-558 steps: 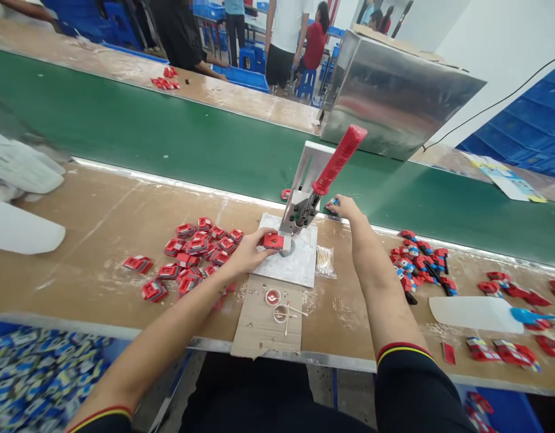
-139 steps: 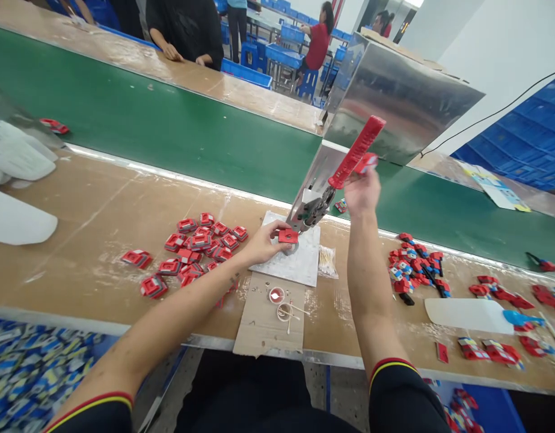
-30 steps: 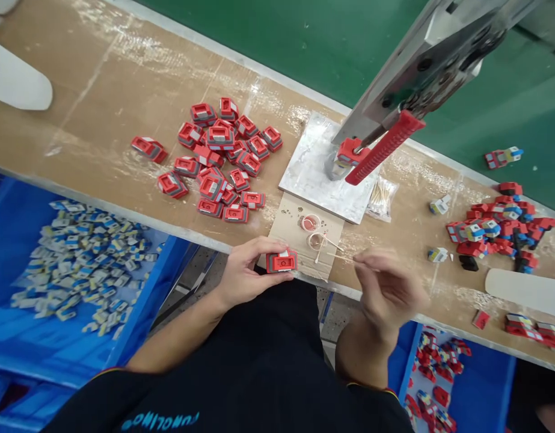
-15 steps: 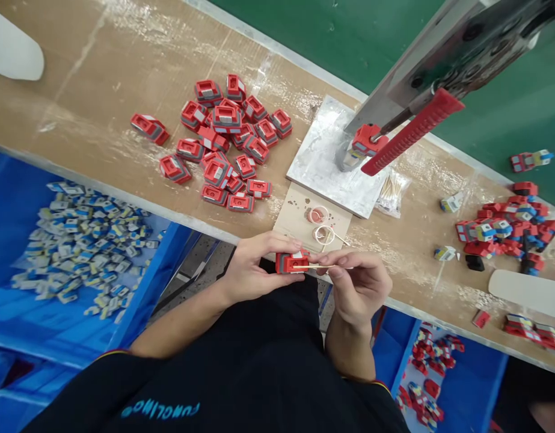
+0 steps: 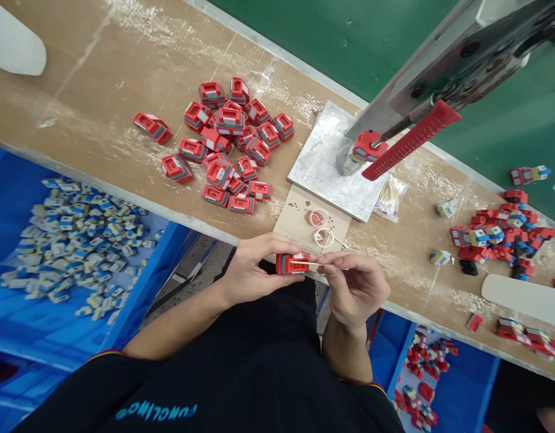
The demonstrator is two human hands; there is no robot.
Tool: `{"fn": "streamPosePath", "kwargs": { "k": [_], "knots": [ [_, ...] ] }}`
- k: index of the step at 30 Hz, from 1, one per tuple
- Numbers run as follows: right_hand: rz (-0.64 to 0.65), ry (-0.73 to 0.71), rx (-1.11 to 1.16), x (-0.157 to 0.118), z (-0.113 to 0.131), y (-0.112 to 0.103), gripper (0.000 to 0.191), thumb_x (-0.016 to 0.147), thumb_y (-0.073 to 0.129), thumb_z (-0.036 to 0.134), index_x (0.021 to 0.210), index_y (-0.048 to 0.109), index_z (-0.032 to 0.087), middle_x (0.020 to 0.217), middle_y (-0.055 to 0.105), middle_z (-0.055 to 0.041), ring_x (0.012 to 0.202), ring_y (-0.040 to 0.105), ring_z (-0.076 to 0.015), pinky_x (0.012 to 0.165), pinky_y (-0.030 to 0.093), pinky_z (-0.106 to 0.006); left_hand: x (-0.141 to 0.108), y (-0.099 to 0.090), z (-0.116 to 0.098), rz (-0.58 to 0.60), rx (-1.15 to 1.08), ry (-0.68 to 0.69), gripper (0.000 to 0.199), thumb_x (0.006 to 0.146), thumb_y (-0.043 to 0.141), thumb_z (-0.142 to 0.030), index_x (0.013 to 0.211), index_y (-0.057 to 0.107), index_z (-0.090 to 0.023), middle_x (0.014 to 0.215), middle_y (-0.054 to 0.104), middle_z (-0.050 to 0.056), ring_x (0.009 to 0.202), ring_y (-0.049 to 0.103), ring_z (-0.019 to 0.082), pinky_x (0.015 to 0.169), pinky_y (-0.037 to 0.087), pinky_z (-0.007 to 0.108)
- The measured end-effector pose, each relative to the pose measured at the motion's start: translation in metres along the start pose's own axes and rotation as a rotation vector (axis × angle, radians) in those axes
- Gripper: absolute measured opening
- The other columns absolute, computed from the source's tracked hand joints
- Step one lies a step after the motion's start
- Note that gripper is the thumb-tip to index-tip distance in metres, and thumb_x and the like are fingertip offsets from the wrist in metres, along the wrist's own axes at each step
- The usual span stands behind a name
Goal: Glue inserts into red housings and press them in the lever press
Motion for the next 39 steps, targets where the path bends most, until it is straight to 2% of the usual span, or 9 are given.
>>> {"fn": "streamPosePath", "kwargs": {
  "k": [8,13,17,19,24,26,29,35,39],
  "knots": [
    [-0.026,-0.152,-0.173,-0.007,-0.002,-0.006,0.02,0.096,0.077,0.01,0.108,0.07,0.025,0.086,0.083,-0.001,0.075,0.085,-0.0232,0.067,0.076,-0.038,0.001,-0.003,-0.002,-0.001,0.044,-0.018,0.036,0.08,0.098,-0.024,0.112,0.082,-0.02,0.1,0.087,0.01,0.09,0.085,0.022,0.085,0.069,0.03],
    [-0.009,-0.187,-0.24,-0.005,0.005,-0.012,0.022,0.094,0.077,0.007,0.105,0.072,0.025,0.084,0.083,-0.0003,0.072,0.084,-0.022,0.062,0.074,-0.034,0.0,-0.004,-0.001,-0.028,0.083,0.0,0.031,0.083,0.096,-0.028,0.109,0.082,-0.019,0.098,0.086,0.009,0.089,0.083,0.02,0.084,0.067,0.027],
    [-0.168,-0.179,-0.247,0.001,0.003,-0.032,0.013,0.094,0.08,0.013,0.099,0.073,0.024,0.08,0.08,0.0008,0.063,0.08,-0.0181,0.053,0.067,-0.029,-0.001,-0.008,0.002,-0.043,0.111,-0.006,0.029,0.084,0.095,-0.028,0.108,0.082,-0.019,0.095,0.085,0.009,0.085,0.082,0.019,0.078,0.066,0.027],
    [-0.186,-0.173,-0.357,0.007,-0.005,-0.042,0.011,0.094,0.08,0.015,0.096,0.074,0.024,0.079,0.08,0.0004,0.062,0.078,-0.0173,0.049,0.061,-0.026,-0.002,-0.01,0.004,-0.054,0.108,-0.022,0.029,0.083,0.096,-0.028,0.107,0.082,-0.019,0.094,0.085,0.008,0.082,0.081,0.019,0.075,0.065,0.026],
    [0.173,-0.188,-0.713,0.023,-0.031,-0.044,0.01,0.098,0.073,0.016,0.093,0.075,0.025,0.08,0.083,-0.0001,0.062,0.075,-0.0144,0.056,0.057,-0.025,-0.005,-0.015,0.008,-0.076,0.112,-0.082,0.032,0.079,0.098,-0.027,0.107,0.083,-0.02,0.093,0.084,0.007,0.078,0.08,0.018,0.067,0.063,0.023],
    [0.24,-0.212,-0.764,0.026,-0.035,-0.041,0.012,0.099,0.071,0.016,0.092,0.075,0.025,0.08,0.083,-0.0002,0.064,0.075,-0.0144,0.059,0.057,-0.025,-0.006,-0.015,0.007,-0.081,0.128,-0.083,0.032,0.079,0.098,-0.027,0.107,0.083,-0.021,0.094,0.085,0.007,0.079,0.08,0.018,0.068,0.063,0.023],
    [0.217,-0.196,-0.74,0.024,-0.033,-0.041,0.012,0.099,0.071,0.015,0.093,0.075,0.025,0.081,0.083,0.0003,0.062,0.073,-0.0139,0.059,0.057,-0.025,-0.005,-0.016,0.007,-0.084,0.149,-0.078,0.032,0.079,0.098,-0.027,0.107,0.084,-0.021,0.094,0.085,0.007,0.079,0.08,0.018,0.071,0.065,0.025],
    [0.003,-0.185,-0.452,0.009,-0.006,-0.039,0.02,0.093,0.076,0.009,0.099,0.075,0.028,0.08,0.082,0.0012,0.067,0.08,-0.0195,0.054,0.061,-0.03,-0.002,-0.012,0.007,-0.068,0.163,-0.057,0.028,0.081,0.097,-0.027,0.104,0.083,-0.02,0.091,0.083,0.006,0.076,0.079,0.017,0.069,0.064,0.024],
    [-0.005,-0.218,-0.305,0.004,0.004,-0.024,0.02,0.093,0.077,0.008,0.1,0.074,0.026,0.077,0.081,0.0011,0.063,0.08,-0.02,0.055,0.065,-0.031,0.0,-0.008,0.005,-0.041,0.162,-0.033,0.027,0.081,0.096,-0.025,0.105,0.084,-0.02,0.092,0.082,0.006,0.079,0.079,0.017,0.072,0.065,0.024]
  ]
}}
Point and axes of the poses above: each hand's wrist, its own x-axis towards the middle knuckle, its own y-axis out of the palm, z = x × y, the point moved 2 cm from there along x, towards the middle knuckle
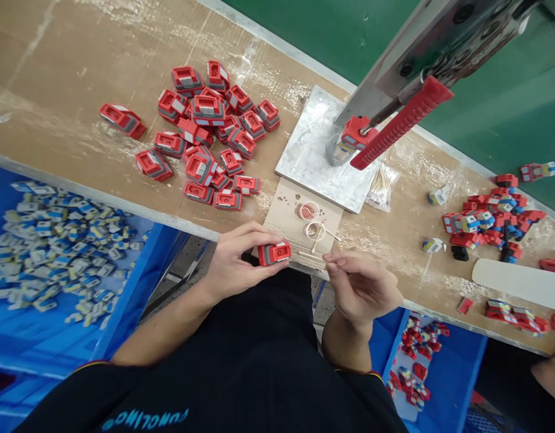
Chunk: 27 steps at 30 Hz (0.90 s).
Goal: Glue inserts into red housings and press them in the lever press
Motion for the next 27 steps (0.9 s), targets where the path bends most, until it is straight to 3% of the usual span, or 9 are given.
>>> {"fn": "streamPosePath", "kwargs": {
  "k": [8,22,27],
  "knots": [
    [0.068,-0.012,0.058,0.004,0.0,0.014,0.023,0.093,0.075,0.007,0.104,0.074,0.027,0.081,0.083,-0.0001,0.064,0.081,-0.0208,0.054,0.066,-0.03,0.0,-0.001,-0.003,0.02,0.043,0.008,0.026,0.083,0.095,-0.025,0.106,0.084,-0.021,0.094,0.083,0.006,0.081,0.08,0.017,0.073,0.066,0.025],
    [0.118,-0.026,0.049,0.006,0.004,0.011,0.017,0.096,0.073,0.009,0.1,0.071,0.026,0.077,0.083,0.0,0.06,0.079,-0.0193,0.051,0.064,-0.029,0.001,-0.001,-0.004,0.028,0.028,0.024,0.027,0.082,0.095,-0.022,0.107,0.084,-0.022,0.097,0.085,0.006,0.084,0.081,0.018,0.077,0.067,0.026],
    [0.064,-0.016,0.103,0.006,0.007,0.012,0.013,0.097,0.073,0.011,0.1,0.071,0.024,0.077,0.082,-0.0015,0.061,0.08,-0.0185,0.052,0.063,-0.028,0.0,0.0,-0.003,0.025,0.02,0.034,0.025,0.084,0.094,-0.022,0.106,0.084,-0.021,0.098,0.085,0.006,0.085,0.081,0.017,0.079,0.067,0.025]
  ]
}}
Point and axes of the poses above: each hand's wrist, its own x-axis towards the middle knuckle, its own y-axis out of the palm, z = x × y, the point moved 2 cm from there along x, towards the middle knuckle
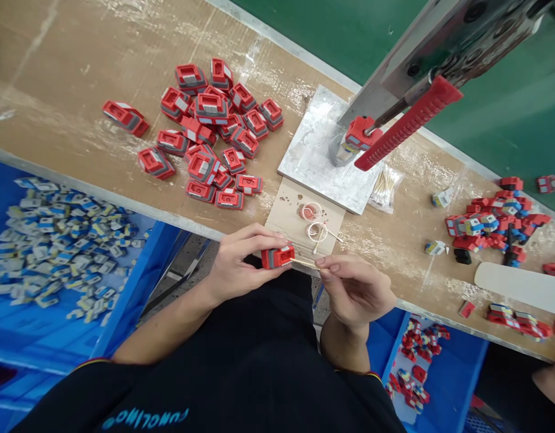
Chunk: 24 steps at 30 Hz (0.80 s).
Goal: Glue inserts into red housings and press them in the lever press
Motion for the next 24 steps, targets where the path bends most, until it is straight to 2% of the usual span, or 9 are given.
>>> {"fn": "streamPosePath", "kwargs": {
  "k": [9,24],
  "knots": [
    [0.052,0.01,0.081,-0.001,0.002,0.007,0.013,0.098,0.071,0.009,0.1,0.071,0.022,0.079,0.083,-0.0026,0.063,0.08,-0.0172,0.056,0.065,-0.025,-0.001,0.001,-0.002,-0.007,0.005,0.018,0.021,0.087,0.091,-0.02,0.106,0.082,-0.02,0.099,0.084,0.006,0.088,0.082,0.017,0.081,0.067,0.024],
    [0.075,0.011,-0.027,0.001,-0.001,-0.003,0.02,0.094,0.074,0.004,0.097,0.07,0.023,0.078,0.082,-0.0017,0.063,0.08,-0.0171,0.057,0.066,-0.025,0.0,-0.002,-0.003,-0.001,0.043,0.01,0.024,0.084,0.092,-0.018,0.106,0.082,-0.02,0.099,0.083,0.005,0.086,0.081,0.016,0.08,0.066,0.024]
  ]
}}
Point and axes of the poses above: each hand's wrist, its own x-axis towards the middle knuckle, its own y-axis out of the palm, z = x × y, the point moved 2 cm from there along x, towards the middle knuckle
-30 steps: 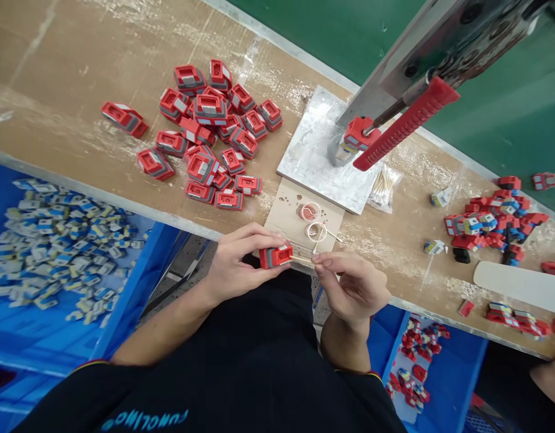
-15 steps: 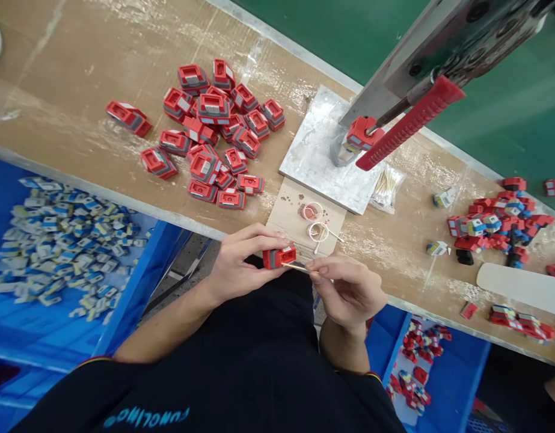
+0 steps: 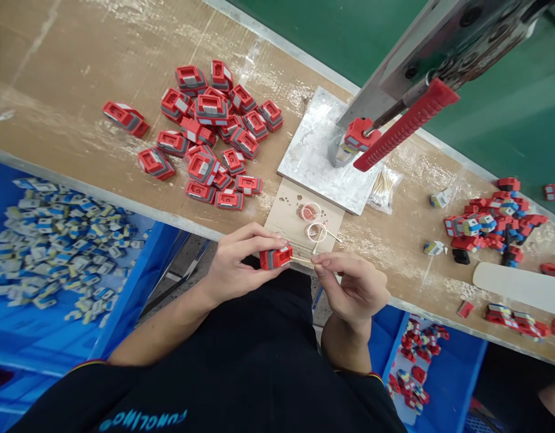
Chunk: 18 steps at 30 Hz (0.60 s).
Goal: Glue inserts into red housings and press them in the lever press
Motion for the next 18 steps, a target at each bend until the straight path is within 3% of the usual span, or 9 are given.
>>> {"fn": "streamPosePath", "kwargs": {
  "k": [9,18],
  "knots": [
    [-0.022,-0.011,-0.027,0.0028,-0.0017,0.0017,0.017,0.097,0.073,0.007,0.098,0.07,0.024,0.078,0.083,-0.0016,0.064,0.08,-0.0179,0.056,0.066,-0.027,-0.0009,0.0009,0.0001,-0.005,0.005,0.001,0.024,0.084,0.092,-0.018,0.105,0.082,-0.02,0.099,0.082,0.005,0.085,0.08,0.016,0.08,0.066,0.024],
    [-0.018,-0.025,-0.044,0.0023,-0.0021,0.0014,0.023,0.091,0.074,0.0,0.097,0.07,0.022,0.079,0.083,-0.0012,0.065,0.081,-0.0171,0.058,0.065,-0.025,-0.0017,0.0025,0.0,-0.002,-0.01,-0.015,0.024,0.083,0.092,-0.016,0.104,0.082,-0.019,0.097,0.082,0.005,0.084,0.079,0.015,0.079,0.065,0.023]
  ]
}}
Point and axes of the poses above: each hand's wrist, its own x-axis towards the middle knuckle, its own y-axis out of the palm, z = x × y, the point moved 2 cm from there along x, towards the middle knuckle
